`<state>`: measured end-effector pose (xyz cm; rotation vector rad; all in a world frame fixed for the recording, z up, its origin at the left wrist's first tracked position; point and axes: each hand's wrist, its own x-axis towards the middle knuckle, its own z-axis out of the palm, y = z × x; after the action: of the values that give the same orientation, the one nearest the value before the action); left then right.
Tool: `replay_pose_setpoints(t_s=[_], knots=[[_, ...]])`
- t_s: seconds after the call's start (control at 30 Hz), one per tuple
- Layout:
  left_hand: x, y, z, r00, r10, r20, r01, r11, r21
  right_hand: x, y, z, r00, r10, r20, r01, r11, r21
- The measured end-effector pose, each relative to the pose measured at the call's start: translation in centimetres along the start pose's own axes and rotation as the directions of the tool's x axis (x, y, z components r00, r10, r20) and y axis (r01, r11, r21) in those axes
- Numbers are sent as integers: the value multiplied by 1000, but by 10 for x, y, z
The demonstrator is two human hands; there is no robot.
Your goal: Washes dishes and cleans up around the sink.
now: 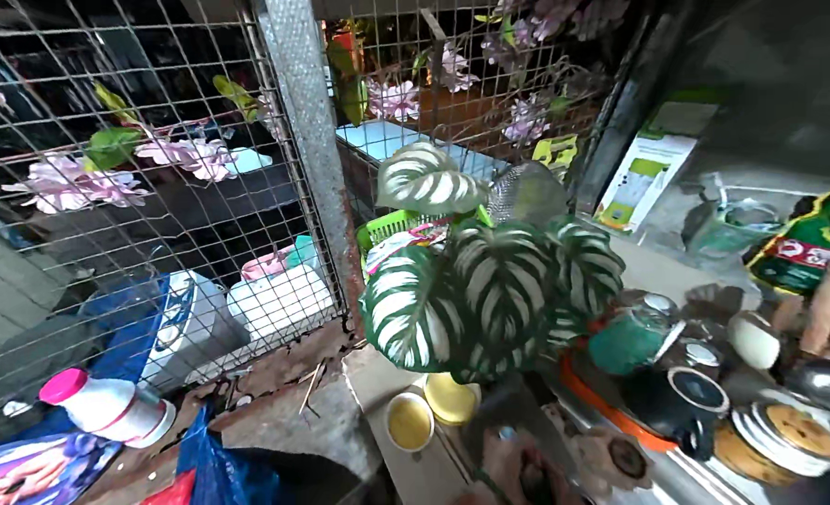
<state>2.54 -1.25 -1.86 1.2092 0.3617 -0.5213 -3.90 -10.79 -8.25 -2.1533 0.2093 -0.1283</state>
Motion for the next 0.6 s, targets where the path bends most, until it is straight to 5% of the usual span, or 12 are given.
replay_pose_setpoints(t_s=[0.1,0.17,0.3,0.4,0.47,0.6], knots=[[10,4,-10,998,59,-29,-65,957,-281,-2,27,-4,996,-1,-92,-30,945,-326],[2,18,-15,994,102,-28,-106,931,-349,-8,46,-13,979,91,-183,-150,928,-341],[4,18,-21,955,288,71,-240,891,-387,-18,43,-17,885,309,-347,-248,946,210],[4,-2,-18,885,450,123,-377,845,-379,-19,21,-11,801,526,-288,-294,763,575],[-3,-12,-14,861,491,134,-424,837,-347,-25,14,-14,742,645,-183,-396,642,657],[-23,-26,-10,866,474,159,-442,874,-202,-45,21,-37,631,774,55,-765,609,209]])
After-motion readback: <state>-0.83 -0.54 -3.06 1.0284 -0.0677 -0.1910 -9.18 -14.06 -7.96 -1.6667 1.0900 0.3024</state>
